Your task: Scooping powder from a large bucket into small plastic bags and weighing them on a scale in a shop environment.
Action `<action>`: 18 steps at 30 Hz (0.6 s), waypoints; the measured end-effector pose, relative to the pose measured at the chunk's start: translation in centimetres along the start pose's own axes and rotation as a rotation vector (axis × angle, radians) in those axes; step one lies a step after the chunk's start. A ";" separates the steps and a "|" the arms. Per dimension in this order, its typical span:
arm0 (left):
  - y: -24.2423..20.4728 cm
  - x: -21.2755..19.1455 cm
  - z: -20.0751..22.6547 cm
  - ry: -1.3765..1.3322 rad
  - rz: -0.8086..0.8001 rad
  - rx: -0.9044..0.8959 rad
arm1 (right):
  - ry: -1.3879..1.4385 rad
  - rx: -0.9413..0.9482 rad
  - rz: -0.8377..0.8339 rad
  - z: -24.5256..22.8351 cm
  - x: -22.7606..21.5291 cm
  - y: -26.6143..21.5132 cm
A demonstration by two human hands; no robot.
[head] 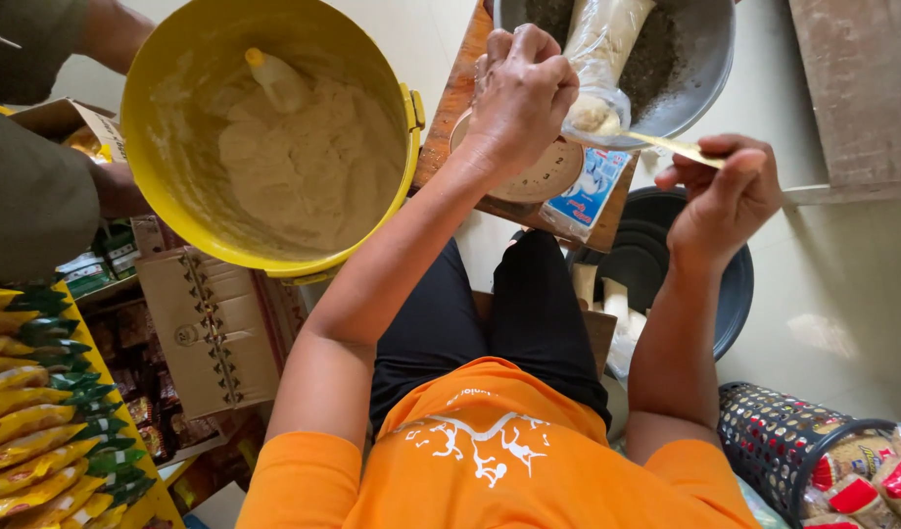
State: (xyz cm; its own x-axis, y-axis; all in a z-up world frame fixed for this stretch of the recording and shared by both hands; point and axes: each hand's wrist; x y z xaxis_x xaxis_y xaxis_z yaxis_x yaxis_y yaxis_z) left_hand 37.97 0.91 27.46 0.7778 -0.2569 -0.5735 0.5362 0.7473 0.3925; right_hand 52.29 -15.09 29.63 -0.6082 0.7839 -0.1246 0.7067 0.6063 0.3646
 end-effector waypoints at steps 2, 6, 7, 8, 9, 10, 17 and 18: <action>0.1 0.3 0.0 -0.004 0.019 0.016 | -0.078 -0.126 -0.061 -0.9 0.6 0.5; 0.1 0.5 0.1 0.011 0.010 0.013 | -0.091 -0.254 -0.123 -0.2 1.5 2.2; 0.1 0.5 0.1 0.012 0.000 0.002 | -0.099 -0.210 -0.065 -0.4 1.7 2.5; 0.0 0.6 0.1 0.014 -0.008 -0.014 | -0.105 -0.164 -0.010 -0.6 1.8 2.7; 0.1 0.5 0.1 0.014 -0.007 -0.014 | -0.105 -0.164 -0.011 -0.7 2.0 3.0; 0.1 0.5 0.2 0.006 -0.023 -0.026 | -0.118 -0.155 -0.046 -0.8 2.1 3.1; 0.0 0.5 -0.1 0.004 0.002 -0.007 | -0.093 -0.183 -0.097 -0.3 1.6 3.5; 0.1 0.5 -0.1 0.003 0.002 -0.008 | -0.093 -0.183 -0.099 -0.8 1.7 3.5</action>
State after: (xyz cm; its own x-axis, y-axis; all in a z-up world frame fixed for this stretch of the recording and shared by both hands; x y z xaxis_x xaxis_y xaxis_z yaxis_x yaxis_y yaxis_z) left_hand 38.39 0.93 27.12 0.7781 -0.2534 -0.5748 0.5317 0.7530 0.3877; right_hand 53.40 -11.78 31.44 -0.6292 0.7360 -0.2499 0.5628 0.6531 0.5066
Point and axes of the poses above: each hand's wrist, its own y-axis towards the middle knuckle, its own x-axis out of the palm, z = x × y, and after that the axes turned 5 degrees about -y, right-handed
